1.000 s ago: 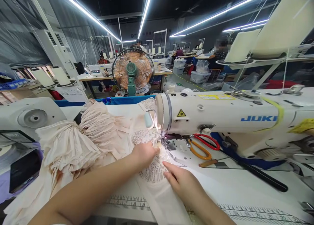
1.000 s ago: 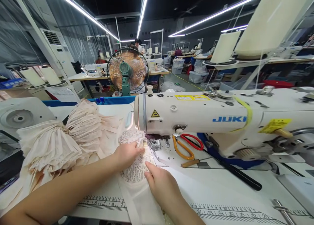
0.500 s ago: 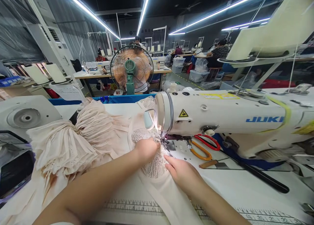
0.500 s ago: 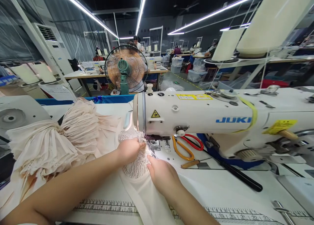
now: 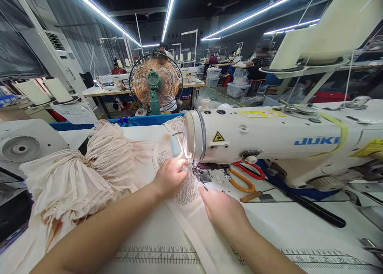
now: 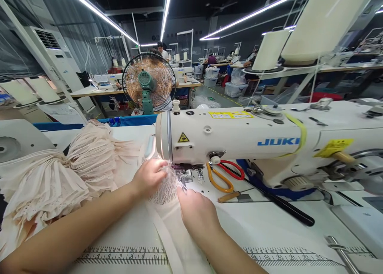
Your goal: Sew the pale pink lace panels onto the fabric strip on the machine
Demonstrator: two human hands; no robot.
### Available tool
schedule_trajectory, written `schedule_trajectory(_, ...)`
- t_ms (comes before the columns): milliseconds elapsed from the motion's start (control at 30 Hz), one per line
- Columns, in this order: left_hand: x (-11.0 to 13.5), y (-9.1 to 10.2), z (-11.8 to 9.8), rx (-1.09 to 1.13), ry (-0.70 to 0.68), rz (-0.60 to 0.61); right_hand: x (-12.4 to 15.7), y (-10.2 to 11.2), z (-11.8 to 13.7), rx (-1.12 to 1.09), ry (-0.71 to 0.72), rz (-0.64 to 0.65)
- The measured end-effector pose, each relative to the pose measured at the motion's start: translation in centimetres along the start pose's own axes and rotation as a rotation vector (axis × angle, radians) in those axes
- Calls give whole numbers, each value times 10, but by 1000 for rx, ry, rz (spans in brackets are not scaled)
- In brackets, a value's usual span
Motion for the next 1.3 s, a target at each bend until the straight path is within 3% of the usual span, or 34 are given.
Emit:
schedule_trajectory(100, 24, 6, -6, 56, -40, 91, 12, -4, -8, 47, 91, -15)
schedule_trajectory(200, 39, 7, -10, 113, 74, 342, 16, -8, -14, 46, 123, -10)
schedule_trajectory(300, 40, 4, -10, 140, 166, 452, 11, -7, -17, 35, 105, 26)
schedule_trajectory(600, 15, -1, 13, 169, 160, 388, -12, 16, 0, 72, 1, 298)
schedule_trajectory(833, -6, -1, 27, 192, 168, 384, -20, 14, 6, 91, -16, 304)
schedule_trajectory(1133, -23, -9, 44, 217, 159, 375, 7, 8, -15, 54, 85, 153)
schedule_trajectory(1300, -28, -11, 49, 212, 155, 362, 27, -8, -32, 6, 314, -100)
Point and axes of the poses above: each hand's wrist, its own x-axis away from the middle knuckle, its own y-axis out of the back of the hand, z = x × y, the point moved 1 cm from there along -x, towards the middle knuckle, and after that the axes turned 7 degrees about -x, right-handed, at the moved point
